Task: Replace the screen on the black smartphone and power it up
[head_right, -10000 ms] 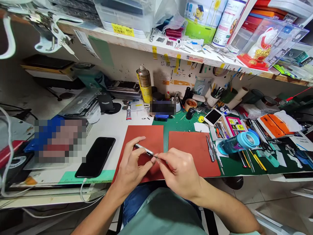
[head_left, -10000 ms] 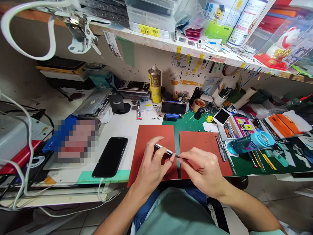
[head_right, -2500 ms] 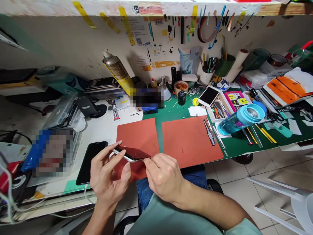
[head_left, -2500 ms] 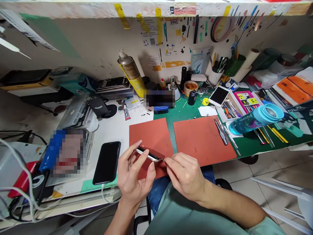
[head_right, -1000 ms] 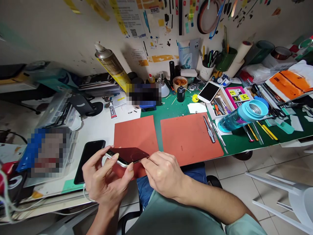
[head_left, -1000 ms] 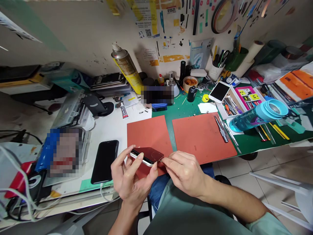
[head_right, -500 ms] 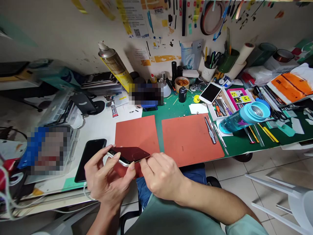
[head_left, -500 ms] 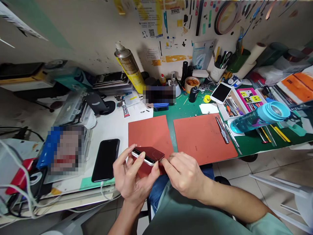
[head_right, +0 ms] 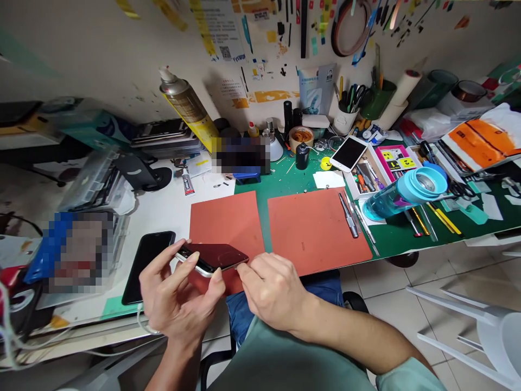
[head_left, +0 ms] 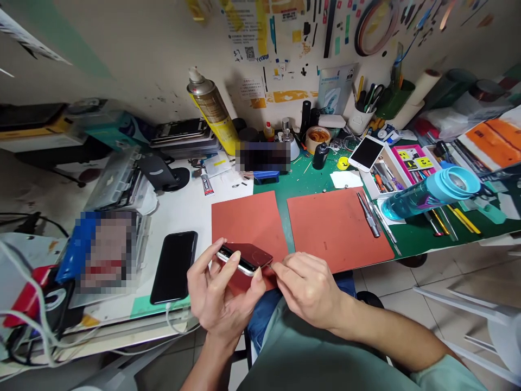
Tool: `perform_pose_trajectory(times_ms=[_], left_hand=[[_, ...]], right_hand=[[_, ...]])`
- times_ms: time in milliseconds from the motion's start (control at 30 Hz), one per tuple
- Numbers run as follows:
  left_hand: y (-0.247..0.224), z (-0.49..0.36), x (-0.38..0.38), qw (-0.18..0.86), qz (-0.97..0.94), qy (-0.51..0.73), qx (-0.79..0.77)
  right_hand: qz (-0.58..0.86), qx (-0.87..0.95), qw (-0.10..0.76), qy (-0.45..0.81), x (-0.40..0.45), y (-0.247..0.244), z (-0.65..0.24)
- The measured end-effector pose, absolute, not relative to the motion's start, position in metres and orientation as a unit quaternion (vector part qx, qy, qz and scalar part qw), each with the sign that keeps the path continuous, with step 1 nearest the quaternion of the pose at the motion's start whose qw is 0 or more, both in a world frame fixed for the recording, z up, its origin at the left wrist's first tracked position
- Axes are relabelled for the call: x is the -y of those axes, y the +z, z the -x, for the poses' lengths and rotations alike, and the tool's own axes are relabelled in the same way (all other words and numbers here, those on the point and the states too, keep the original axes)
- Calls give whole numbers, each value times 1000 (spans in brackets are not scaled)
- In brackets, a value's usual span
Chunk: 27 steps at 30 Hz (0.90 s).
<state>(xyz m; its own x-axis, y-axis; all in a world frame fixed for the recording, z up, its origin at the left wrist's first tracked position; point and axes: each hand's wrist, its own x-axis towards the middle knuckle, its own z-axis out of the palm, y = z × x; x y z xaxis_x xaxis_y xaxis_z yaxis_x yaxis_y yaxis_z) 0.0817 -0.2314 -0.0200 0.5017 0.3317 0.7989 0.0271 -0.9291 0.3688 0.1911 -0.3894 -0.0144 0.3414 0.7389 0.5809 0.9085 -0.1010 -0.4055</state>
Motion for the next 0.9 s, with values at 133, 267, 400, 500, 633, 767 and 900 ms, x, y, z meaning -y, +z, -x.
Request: perform_pose_trajectory(times_ms=[133, 267, 400, 500, 633, 767, 900], left_hand=[[-20, -81, 231, 147, -855, 485, -108], [-19, -82, 232, 146, -856, 484, -109], [-19, -82, 233, 152, -854, 487, -104], [-20, -82, 233, 154, -852, 490, -104], [-19, -83, 233, 146, -855, 486, -108], [-17, -83, 233, 144, -855, 486, -111], [-19, -81, 232, 148, -859, 478, -109]], right_hand=[[732, 555, 387, -79, 391, -16, -193], [734, 564, 373, -64, 390, -17, -196], [732, 570, 369, -62, 389, -20, -198], [733, 575, 355, -76, 389, -22, -197], [722, 594, 323, -147, 388, -24, -195], [697, 619, 297, -206, 387, -25, -193], [700, 610, 296, -222, 387, -27, -191]])
